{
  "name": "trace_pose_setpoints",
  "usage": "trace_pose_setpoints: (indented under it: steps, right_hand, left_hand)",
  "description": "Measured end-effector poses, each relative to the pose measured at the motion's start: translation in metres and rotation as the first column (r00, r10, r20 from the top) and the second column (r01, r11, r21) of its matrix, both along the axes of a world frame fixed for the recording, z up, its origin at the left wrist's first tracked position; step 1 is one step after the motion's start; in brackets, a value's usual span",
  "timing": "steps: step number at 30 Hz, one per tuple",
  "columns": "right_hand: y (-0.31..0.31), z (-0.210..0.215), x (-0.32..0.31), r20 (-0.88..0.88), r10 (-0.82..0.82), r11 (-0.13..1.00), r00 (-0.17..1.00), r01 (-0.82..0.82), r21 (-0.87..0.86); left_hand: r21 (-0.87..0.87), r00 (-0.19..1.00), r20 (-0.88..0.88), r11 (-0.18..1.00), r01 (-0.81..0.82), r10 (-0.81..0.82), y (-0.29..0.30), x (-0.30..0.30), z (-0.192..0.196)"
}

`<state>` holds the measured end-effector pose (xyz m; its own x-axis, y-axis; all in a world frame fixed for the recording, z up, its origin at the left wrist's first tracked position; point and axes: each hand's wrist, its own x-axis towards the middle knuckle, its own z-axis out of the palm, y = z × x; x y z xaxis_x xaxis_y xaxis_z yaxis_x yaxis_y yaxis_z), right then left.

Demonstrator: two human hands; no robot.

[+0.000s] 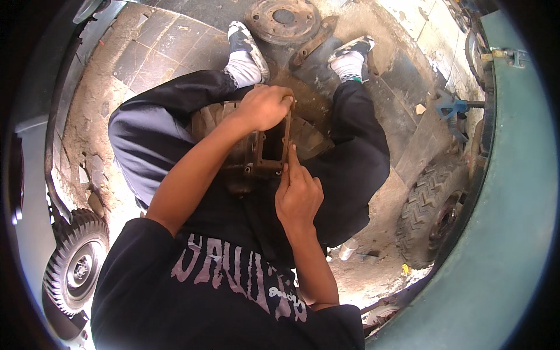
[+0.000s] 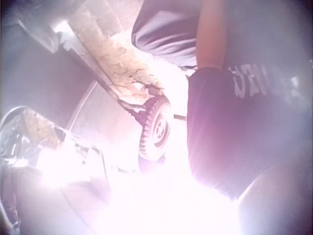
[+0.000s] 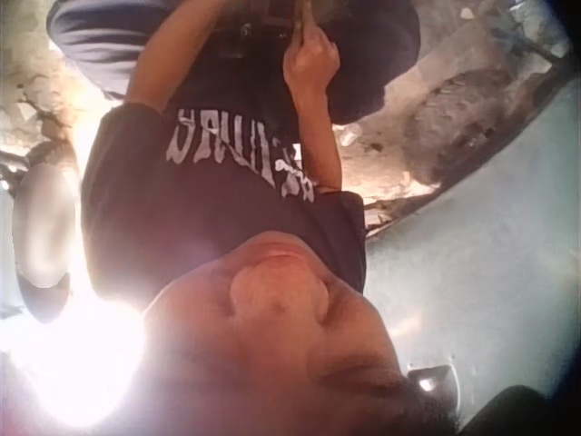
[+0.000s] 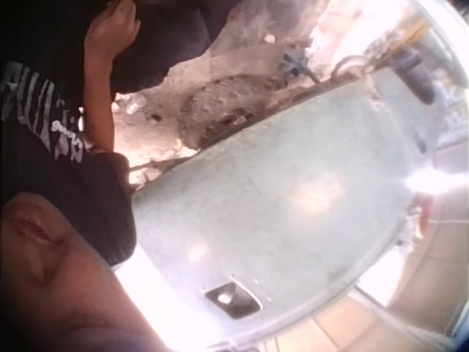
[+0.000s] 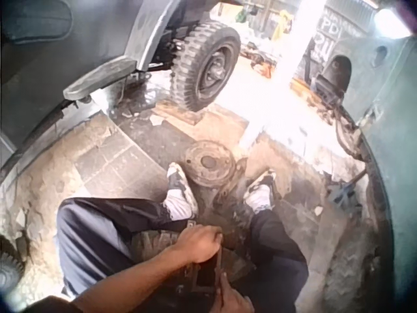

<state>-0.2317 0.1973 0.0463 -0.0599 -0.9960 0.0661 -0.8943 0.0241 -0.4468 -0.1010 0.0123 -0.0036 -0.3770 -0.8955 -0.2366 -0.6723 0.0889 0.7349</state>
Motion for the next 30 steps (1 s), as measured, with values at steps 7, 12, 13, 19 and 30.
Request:
trace_pose_setpoints:
  steps: [7,12,13,19,30]
  right_hand:
    - [-0.014,0.0,-0.003,0.071,0.054,0.994,0.996,-0.047,-0.094]
    - [-0.012,0.006,-0.008,-0.022,0.125,0.991,0.992,-0.126,-0.049]
    - [-0.019,0.006,-0.011,-0.018,0.132,0.989,0.991,-0.133,-0.065]
    - [-0.044,0.014,-0.015,-0.029,0.184,0.982,0.983,-0.184,-0.028]
    - [-0.036,0.008,-0.011,-0.018,0.182,0.983,0.983,-0.183,-0.035]
  left_hand:
    - [-0.016,1.0,-0.009,1.0,0.011,-0.011,-0.005,0.002,-0.005]
    - [-0.062,0.999,-0.032,0.998,0.025,-0.027,0.0,0.007,-0.009]
    - [-0.055,0.996,-0.045,0.995,0.079,-0.081,0.0,0.008,-0.007]
    - [-0.065,0.986,-0.074,0.987,0.147,-0.151,-0.008,0.011,-0.013]
    - [-0.007,0.987,-0.113,0.993,0.116,-0.116,-0.007,0.01,-0.01]
